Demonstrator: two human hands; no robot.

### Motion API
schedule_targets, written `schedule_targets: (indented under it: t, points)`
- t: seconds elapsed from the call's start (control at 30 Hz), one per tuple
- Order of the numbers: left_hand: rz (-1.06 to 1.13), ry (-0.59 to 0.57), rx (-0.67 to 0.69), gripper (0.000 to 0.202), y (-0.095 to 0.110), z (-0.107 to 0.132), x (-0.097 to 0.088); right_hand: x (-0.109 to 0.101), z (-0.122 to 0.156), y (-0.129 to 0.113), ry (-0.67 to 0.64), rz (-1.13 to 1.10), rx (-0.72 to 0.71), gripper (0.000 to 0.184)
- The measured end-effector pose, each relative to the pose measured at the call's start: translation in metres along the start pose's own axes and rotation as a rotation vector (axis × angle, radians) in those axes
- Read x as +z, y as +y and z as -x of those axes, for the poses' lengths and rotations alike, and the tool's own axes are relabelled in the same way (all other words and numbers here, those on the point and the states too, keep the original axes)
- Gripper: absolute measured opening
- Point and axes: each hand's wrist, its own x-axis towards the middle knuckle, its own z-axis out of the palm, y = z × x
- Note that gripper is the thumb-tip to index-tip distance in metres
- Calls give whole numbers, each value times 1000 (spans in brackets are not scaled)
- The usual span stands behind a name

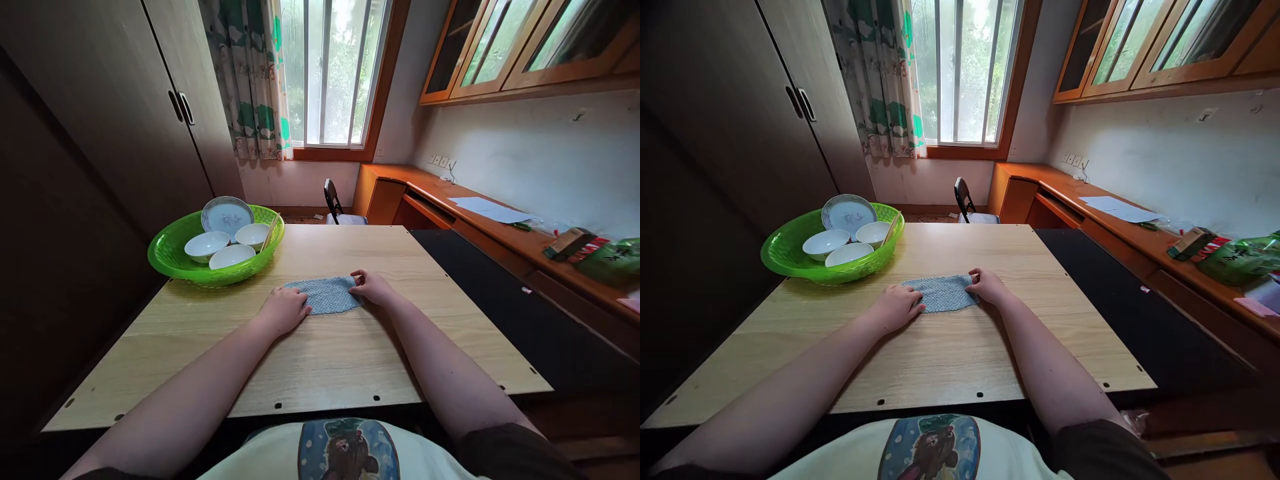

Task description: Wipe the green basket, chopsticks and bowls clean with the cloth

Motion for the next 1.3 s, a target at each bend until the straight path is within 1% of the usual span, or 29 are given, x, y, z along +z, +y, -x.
schedule_targets:
  t: [0.03, 0.1, 0.17, 0.2, 0.27, 0.33, 0.47, 0.53, 0.6, 0.67, 0.73, 0.87, 0.93, 1.0, 1.07, 1.17, 1.23, 1.27, 1.3]
  points:
    - [28, -2, 34, 29, -1, -1, -1, 2, 0, 0, 26, 11, -9, 46]
    - [94, -5, 143, 29, -2, -2, 0, 5, -2, 1, 117, 27, -29, 44]
    - [128, -17, 253, 37, -2, -1, 4, 7, -4, 1, 200, 15, -57, 44]
    - [124, -26, 288, 44, -1, -1, 7, 8, -5, 1, 217, 2, -68, 44]
    - [85, -46, 302, 54, 3, 2, 13, 7, -6, 2, 205, -11, -69, 47]
    - [40, -51, 284, 56, 8, 4, 16, 4, -6, 3, 176, 16, -44, 50]
    - [-31, -58, 279, 55, 23, 11, 12, 1, -3, 3, 165, 96, -37, 46]
    - [-34, -75, 306, 52, 30, 14, 7, 1, -1, 0, 133, 103, -79, 44]
    - [11, -94, 355, 47, 34, 15, 5, 3, 2, -3, 82, 98, -139, 40]
    - [71, -100, 390, 42, 34, 13, 4, 5, 4, -6, 34, 99, -197, 30]
    - [112, -103, 402, 40, 28, 11, 5, 7, 5, -9, 10, 106, -237, 21]
    - [182, -171, 451, 52, 14, 7, 8, 9, 8, -15, 18, 85, -327, 20]
    - [216, -179, 439, 51, 12, 7, 7, 9, 11, -20, 34, 55, -383, 22]
    - [260, -144, 384, 46, 13, 5, 5, 9, 15, -26, 24, 27, -436, 21]
    - [337, -66, 306, 41, 13, 3, 1, 9, 20, -33, -27, 6, -470, 20]
    - [468, 135, 163, 44, 9, 0, -6, 11, 28, -42, -129, 4, -468, 19]
    - [529, 235, 99, 48, 3, -1, -8, 14, 33, -46, -179, 7, -448, 19]
    - [549, 245, 89, 48, 0, -2, -8, 16, 34, -47, -196, 7, -438, 18]
    - [558, 225, 92, 45, -2, -3, -7, 18, 36, -47, -210, 5, -428, 18]
